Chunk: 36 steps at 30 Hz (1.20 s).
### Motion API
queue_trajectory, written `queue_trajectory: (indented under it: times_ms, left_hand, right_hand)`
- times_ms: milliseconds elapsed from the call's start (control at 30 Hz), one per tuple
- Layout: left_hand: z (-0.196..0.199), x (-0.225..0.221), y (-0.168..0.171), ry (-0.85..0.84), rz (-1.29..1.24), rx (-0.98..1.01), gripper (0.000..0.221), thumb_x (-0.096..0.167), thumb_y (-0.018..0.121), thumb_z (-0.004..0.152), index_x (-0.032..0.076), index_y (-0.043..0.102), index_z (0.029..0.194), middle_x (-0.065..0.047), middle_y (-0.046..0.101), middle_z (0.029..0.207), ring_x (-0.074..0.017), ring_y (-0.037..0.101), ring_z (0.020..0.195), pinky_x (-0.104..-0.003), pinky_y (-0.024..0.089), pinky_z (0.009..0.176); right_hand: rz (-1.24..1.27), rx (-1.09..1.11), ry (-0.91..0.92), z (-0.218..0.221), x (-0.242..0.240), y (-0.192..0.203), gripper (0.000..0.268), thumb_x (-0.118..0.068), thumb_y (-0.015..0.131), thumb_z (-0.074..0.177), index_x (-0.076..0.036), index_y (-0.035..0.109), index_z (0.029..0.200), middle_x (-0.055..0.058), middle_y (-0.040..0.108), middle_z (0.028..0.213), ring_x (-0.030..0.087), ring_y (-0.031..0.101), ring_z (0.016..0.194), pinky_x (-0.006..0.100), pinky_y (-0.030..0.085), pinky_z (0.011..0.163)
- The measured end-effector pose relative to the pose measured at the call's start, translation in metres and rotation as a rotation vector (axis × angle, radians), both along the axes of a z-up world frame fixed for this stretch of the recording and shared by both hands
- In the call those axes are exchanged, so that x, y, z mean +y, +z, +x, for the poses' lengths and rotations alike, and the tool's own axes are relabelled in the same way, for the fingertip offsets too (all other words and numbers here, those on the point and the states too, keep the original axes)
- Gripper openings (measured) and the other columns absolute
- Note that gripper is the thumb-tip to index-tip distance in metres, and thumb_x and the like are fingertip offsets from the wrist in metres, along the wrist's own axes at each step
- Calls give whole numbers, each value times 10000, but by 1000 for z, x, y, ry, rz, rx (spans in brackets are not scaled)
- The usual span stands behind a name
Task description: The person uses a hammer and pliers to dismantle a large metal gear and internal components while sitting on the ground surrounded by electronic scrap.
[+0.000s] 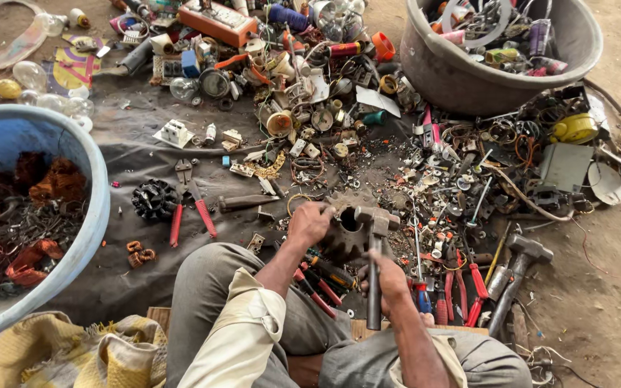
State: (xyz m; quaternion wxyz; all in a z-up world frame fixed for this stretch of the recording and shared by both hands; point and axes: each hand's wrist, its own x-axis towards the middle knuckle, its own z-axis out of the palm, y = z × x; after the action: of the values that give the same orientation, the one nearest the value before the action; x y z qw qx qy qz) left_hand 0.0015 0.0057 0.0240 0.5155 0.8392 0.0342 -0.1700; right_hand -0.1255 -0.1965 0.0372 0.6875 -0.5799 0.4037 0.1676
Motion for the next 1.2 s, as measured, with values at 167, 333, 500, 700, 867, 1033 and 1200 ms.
queue_trajectory:
  times_ms: [167,333,500,700,867,1033,1200]
  left_hand:
    - [12,2,8,275,-15,15,332,369,620,953,122,798,1083,-152,785,972,-294,733,861,-432,569,803]
    - [21,4,-5,533,-86,55,321,356,601,938,128,759,1101,-103,787,969,-278,739,857,-434,596,779]
    - [20,5,1,466,-6,-12,336,344,627,965,80,791,1092,-112,758,952,-271,682,847,-439,539,770]
    - [16,7,5,343,-128,195,326,263,580,907,98,789,1095,-122,799,951,-287,746,844,-452,611,778]
    - [13,7,10,190,84,216,308,314,684,805,138,826,1015,-140,765,1040,-312,722,950,-441,547,884]
    - [-7,17,19,87,160,266,244,268,698,816,110,811,964,-188,768,1040,-332,734,961,-436,568,889]
    - [-21,5,25,-21,194,243,159,179,705,818,102,812,906,-183,782,978,-327,756,903,-437,577,871]
  right_hand:
    - [-483,-239,231,-14,27,29,486,-410,581,994,-32,580,1299,75,673,782,164,603,521,345,543,474]
    - [-979,-230,520,-22,34,34,740,-496,521,942,-124,368,1564,151,762,946,196,727,627,375,645,570]
    - [-1082,-185,632,-11,24,18,730,-542,569,974,-77,425,1518,186,759,969,212,714,687,383,613,596]
    - [-938,-104,531,-17,26,28,649,-518,551,984,-132,501,1503,181,783,915,148,615,523,335,554,451]
    - [-931,-304,424,-17,28,39,710,-464,573,926,-138,423,1539,110,771,1046,169,601,464,348,568,425]
    - [-1103,-757,512,-24,27,27,548,-428,625,1081,-21,558,1442,251,673,1328,170,726,758,344,646,612]
    - [-1193,-598,489,-29,33,42,659,-472,597,981,-37,524,1471,153,775,918,217,721,600,390,621,559]
